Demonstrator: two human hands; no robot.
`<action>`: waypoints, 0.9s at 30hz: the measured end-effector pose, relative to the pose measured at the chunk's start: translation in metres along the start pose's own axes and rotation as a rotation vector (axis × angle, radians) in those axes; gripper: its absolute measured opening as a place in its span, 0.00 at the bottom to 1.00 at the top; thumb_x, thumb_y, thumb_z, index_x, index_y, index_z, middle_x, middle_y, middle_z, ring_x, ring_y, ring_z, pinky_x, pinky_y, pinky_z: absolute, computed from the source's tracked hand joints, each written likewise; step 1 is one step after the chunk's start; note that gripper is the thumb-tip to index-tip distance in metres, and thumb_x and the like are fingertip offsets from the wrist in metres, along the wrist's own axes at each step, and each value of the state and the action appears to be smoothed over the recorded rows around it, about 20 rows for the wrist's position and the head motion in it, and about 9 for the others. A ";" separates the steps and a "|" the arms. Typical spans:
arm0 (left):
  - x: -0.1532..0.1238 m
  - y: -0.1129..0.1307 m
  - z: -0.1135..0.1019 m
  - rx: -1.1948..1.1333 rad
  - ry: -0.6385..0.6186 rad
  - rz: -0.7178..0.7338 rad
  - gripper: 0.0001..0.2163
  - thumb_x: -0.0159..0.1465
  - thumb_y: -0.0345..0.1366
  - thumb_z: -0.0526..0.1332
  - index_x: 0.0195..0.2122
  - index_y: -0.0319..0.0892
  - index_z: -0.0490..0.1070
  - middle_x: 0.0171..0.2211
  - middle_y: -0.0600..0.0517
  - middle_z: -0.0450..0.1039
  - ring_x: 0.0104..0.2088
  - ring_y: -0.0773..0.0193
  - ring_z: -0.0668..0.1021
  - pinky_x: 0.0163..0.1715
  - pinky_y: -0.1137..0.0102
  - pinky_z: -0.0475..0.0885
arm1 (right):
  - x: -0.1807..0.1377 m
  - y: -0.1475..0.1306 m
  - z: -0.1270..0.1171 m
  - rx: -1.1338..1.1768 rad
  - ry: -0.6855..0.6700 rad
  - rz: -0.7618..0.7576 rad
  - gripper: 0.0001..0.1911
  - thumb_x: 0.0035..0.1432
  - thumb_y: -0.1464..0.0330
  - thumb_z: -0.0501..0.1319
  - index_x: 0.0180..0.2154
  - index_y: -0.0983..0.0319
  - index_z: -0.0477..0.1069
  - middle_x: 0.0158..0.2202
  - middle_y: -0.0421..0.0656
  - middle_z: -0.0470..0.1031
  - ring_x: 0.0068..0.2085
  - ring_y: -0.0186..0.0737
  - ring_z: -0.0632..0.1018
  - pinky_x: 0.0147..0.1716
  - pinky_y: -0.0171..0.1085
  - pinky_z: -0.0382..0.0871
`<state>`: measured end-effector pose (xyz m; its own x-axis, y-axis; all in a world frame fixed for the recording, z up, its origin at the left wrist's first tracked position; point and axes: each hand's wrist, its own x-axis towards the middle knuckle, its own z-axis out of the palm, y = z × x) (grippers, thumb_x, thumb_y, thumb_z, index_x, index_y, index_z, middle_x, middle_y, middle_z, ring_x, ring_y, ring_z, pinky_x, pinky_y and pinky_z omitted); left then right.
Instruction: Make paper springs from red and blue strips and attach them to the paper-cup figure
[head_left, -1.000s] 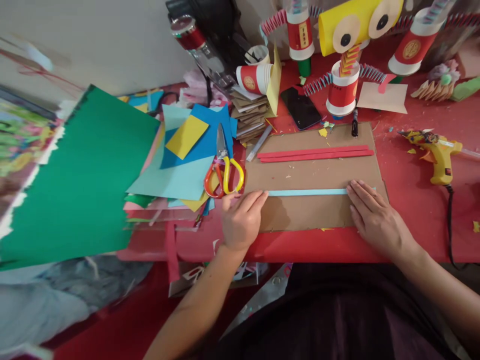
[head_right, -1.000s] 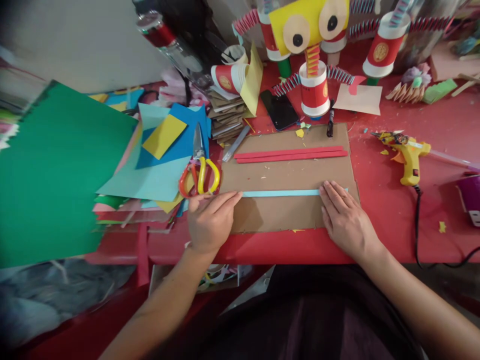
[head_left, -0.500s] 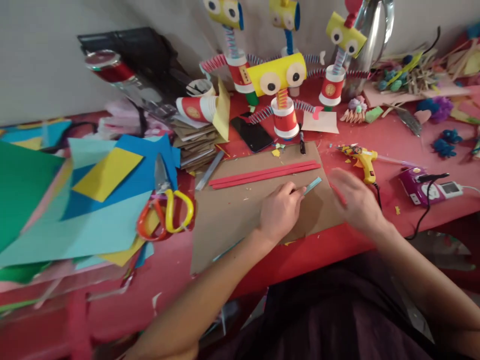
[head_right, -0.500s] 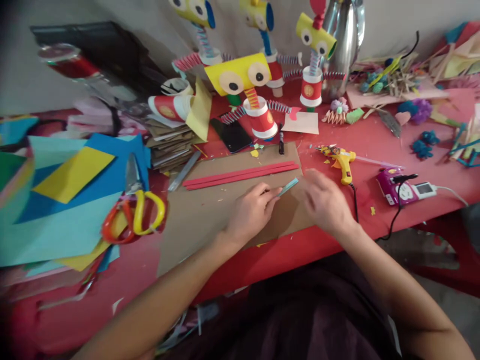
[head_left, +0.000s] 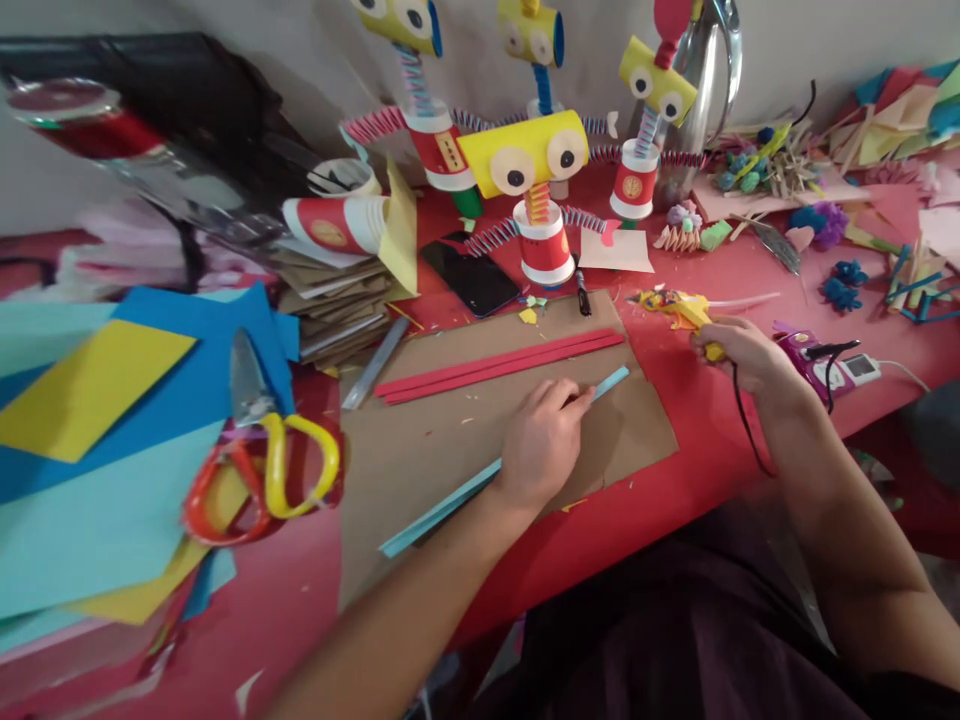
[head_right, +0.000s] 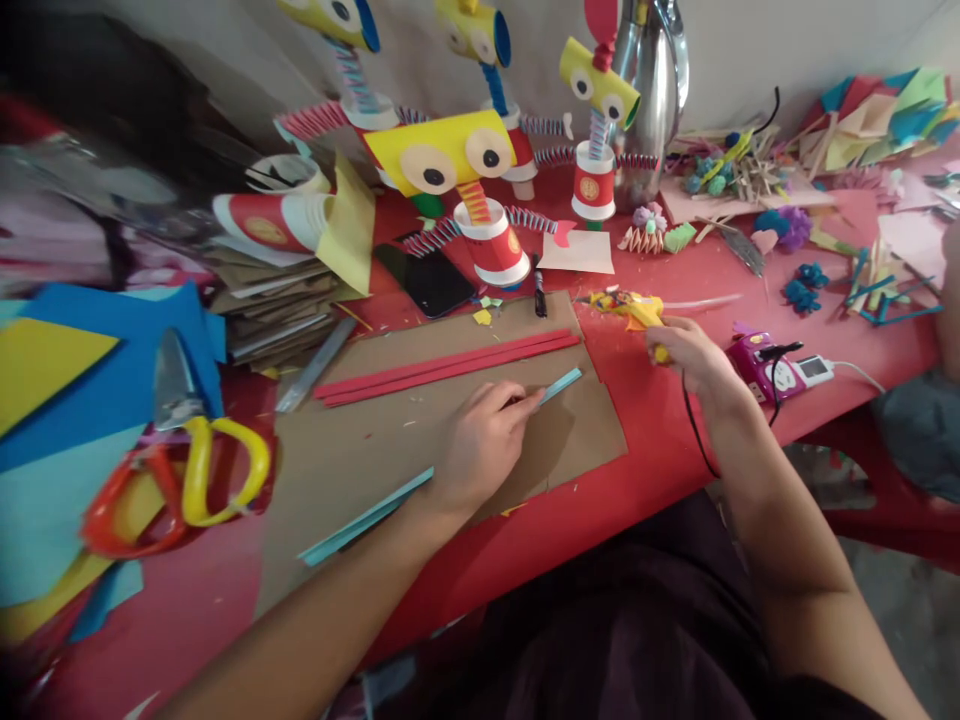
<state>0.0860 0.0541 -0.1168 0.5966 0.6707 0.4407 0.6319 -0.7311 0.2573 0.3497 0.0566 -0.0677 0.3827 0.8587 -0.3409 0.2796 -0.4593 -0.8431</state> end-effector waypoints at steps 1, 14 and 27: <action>0.000 0.000 0.001 -0.028 0.006 -0.015 0.12 0.69 0.30 0.54 0.40 0.42 0.79 0.30 0.50 0.74 0.33 0.61 0.73 0.33 0.66 0.71 | -0.004 -0.003 0.006 0.093 -0.013 -0.044 0.05 0.43 0.72 0.59 0.27 0.59 0.64 0.24 0.36 0.66 0.25 0.32 0.68 0.25 0.34 0.63; 0.001 0.002 0.005 -0.210 0.043 -0.177 0.09 0.66 0.30 0.58 0.41 0.42 0.78 0.33 0.50 0.75 0.37 0.60 0.77 0.39 0.65 0.75 | -0.105 0.021 0.022 0.146 -0.026 -0.248 0.10 0.60 0.59 0.59 0.35 0.60 0.67 0.22 0.35 0.68 0.22 0.32 0.70 0.23 0.34 0.66; 0.002 0.002 0.003 -0.216 -0.007 -0.177 0.10 0.65 0.28 0.58 0.42 0.41 0.78 0.33 0.48 0.75 0.38 0.58 0.77 0.40 0.64 0.75 | -0.111 0.041 0.042 -0.339 -0.034 -0.471 0.11 0.67 0.57 0.52 0.37 0.57 0.60 0.18 0.35 0.68 0.19 0.37 0.71 0.22 0.36 0.64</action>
<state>0.0902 0.0541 -0.1184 0.4903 0.7908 0.3665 0.6072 -0.6116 0.5073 0.2817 -0.0477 -0.0816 0.1219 0.9923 0.0212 0.6818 -0.0682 -0.7284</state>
